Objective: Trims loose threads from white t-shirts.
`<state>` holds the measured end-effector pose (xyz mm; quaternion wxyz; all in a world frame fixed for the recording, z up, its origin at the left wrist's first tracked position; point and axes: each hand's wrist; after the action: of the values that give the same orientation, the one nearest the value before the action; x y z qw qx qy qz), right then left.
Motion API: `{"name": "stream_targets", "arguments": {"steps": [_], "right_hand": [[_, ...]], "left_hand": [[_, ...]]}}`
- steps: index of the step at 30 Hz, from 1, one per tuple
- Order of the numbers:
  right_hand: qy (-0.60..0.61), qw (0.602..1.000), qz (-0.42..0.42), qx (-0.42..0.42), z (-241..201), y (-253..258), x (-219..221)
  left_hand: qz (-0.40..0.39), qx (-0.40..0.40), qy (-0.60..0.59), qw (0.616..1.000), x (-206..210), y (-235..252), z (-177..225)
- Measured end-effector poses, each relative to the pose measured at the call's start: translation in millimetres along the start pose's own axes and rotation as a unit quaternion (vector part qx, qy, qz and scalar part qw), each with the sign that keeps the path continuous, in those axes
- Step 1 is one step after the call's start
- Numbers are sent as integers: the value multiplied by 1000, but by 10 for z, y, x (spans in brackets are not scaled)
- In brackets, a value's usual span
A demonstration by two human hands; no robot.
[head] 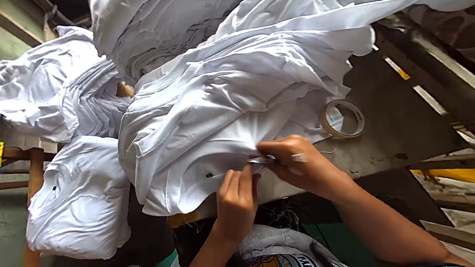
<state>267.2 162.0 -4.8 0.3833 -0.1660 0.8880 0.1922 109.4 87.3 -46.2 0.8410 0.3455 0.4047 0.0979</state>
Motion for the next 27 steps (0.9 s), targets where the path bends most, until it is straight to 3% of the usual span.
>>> {"name": "stream_targets", "arguments": {"steps": [1, 2, 4, 5, 6, 7, 8, 10, 11, 12, 15, 21, 24, 27], "right_hand": [[124, 991, 38, 22, 64, -47, 64], [272, 957, 54, 79, 70, -86, 133], [523, 821, 38, 224, 13, -139, 224], [588, 764, 26, 264, 3, -164, 261], [617, 735, 22, 279, 7, -193, 296], [610, 743, 29, 274, 13, -225, 326], [557, 792, 47, 246, 17, -266, 350], [313, 936, 96, 133, 63, -387, 370], [176, 973, 124, 82, 80, -448, 363], [61, 986, 149, 44, 69, -495, 346], [-103, 982, 157, -3, -38, -550, 323], [-118, 980, 162, 17, -74, -406, 365], [14, 983, 163, 88, 17, -380, 314], [264, 948, 74, 164, 22, -224, 327]], "left_hand": [[5, -48, -51, 998, -28, 1, -20], [1, -85, -130, 988, -73, -3, -50], [-16, -121, -314, 942, -151, -22, -111], [-17, -127, -387, 913, -168, -34, -134], [-14, -130, -440, 889, -174, -45, -154], [-8, -134, -475, 870, -177, -57, -168], [1, -137, -495, 858, -178, -68, -174], [14, -139, -507, 851, -179, -85, -164], [20, -137, -506, 851, -180, -89, -159], [24, -136, -504, 853, -179, -91, -158], [25, -130, -498, 857, -158, -103, -154], [15, -87, -443, 892, -184, -155, -184], [-49, -43, -456, 888, -294, -220, -136], [-216, -7, -475, 853, -328, -286, 142]]}}
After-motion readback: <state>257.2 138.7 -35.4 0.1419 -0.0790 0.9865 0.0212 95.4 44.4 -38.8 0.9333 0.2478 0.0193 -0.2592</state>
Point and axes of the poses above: each hand's wrist, its own y-axis towards the middle knuckle, its own x-axis out of the palm, z = x × y, and after that the axes turned 6 degrees about x, right-handed
